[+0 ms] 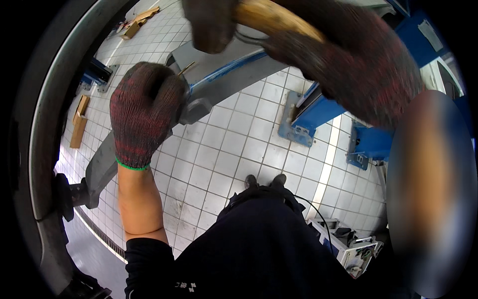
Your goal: The person works on a vehicle's brake assembly while the car is elevated on a lift. They use a wrench to loosen bolts on the brake caliper and a hammer to tap a metal component. The person removes a brake part and places it on a nearby tool cart. A second person is present in the background.
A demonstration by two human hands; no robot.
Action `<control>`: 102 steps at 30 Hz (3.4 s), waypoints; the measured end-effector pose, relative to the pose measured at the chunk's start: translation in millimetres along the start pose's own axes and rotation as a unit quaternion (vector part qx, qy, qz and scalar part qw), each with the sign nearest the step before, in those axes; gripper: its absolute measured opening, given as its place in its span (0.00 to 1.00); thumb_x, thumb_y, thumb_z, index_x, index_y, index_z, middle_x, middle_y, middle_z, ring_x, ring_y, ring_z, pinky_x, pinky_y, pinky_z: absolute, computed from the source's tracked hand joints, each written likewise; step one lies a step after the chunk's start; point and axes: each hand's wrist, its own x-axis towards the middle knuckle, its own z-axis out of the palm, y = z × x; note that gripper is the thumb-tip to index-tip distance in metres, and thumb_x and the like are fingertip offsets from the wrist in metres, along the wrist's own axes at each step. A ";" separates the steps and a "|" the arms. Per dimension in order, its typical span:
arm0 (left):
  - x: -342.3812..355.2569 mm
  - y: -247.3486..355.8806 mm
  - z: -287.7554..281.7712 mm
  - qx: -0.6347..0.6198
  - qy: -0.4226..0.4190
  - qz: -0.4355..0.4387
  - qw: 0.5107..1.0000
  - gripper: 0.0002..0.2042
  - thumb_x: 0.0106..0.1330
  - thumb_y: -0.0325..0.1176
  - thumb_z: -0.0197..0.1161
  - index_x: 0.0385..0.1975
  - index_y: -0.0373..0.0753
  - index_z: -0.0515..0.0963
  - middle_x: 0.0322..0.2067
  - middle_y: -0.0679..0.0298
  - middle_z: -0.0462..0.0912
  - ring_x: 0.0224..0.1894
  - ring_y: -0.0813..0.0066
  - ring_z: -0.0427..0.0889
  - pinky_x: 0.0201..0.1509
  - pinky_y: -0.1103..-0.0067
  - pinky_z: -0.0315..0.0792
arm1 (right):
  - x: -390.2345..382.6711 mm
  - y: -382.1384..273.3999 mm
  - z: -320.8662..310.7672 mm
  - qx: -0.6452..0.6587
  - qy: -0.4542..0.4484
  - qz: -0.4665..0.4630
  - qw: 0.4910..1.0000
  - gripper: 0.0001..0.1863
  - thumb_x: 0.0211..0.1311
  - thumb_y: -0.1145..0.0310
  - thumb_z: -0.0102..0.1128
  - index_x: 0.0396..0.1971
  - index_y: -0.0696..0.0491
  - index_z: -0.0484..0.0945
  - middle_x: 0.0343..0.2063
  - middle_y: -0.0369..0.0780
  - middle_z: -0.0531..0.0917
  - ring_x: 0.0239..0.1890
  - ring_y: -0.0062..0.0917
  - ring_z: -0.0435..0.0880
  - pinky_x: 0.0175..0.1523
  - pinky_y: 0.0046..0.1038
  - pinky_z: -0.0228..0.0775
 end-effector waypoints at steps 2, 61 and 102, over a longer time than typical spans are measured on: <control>-10.2 0.7 -9.5 0.001 -0.021 -0.053 0.998 0.03 0.56 0.29 0.68 0.29 0.40 0.83 0.30 0.60 0.84 0.32 0.59 0.83 0.35 0.69 0.78 | -32.4 12.2 21.0 0.190 0.056 0.115 0.973 0.29 0.70 0.60 0.67 0.65 0.59 0.73 0.43 0.47 0.88 0.41 0.25 0.89 0.43 0.26 0.84; -102.3 868.1 173.6 -0.520 -0.628 0.306 0.491 0.05 0.63 0.28 0.65 0.32 0.33 0.80 0.29 0.59 0.83 0.32 0.68 0.81 0.38 0.71 0.74 | -924.9 -59.9 272.3 0.174 0.384 0.870 0.256 0.28 0.63 0.52 0.67 0.60 0.50 0.80 0.55 0.49 0.83 0.58 0.41 0.84 0.62 0.41 0.75; -412.6 914.3 -315.7 -0.276 -0.532 0.755 -0.268 0.08 0.66 0.33 0.68 0.36 0.35 0.86 0.33 0.55 0.86 0.36 0.63 0.86 0.42 0.70 0.77 | -688.8 -544.3 235.0 -0.228 0.472 0.806 -0.276 0.11 0.61 0.58 0.66 0.38 0.47 0.85 0.32 0.41 0.87 0.39 0.42 0.87 0.43 0.44 0.79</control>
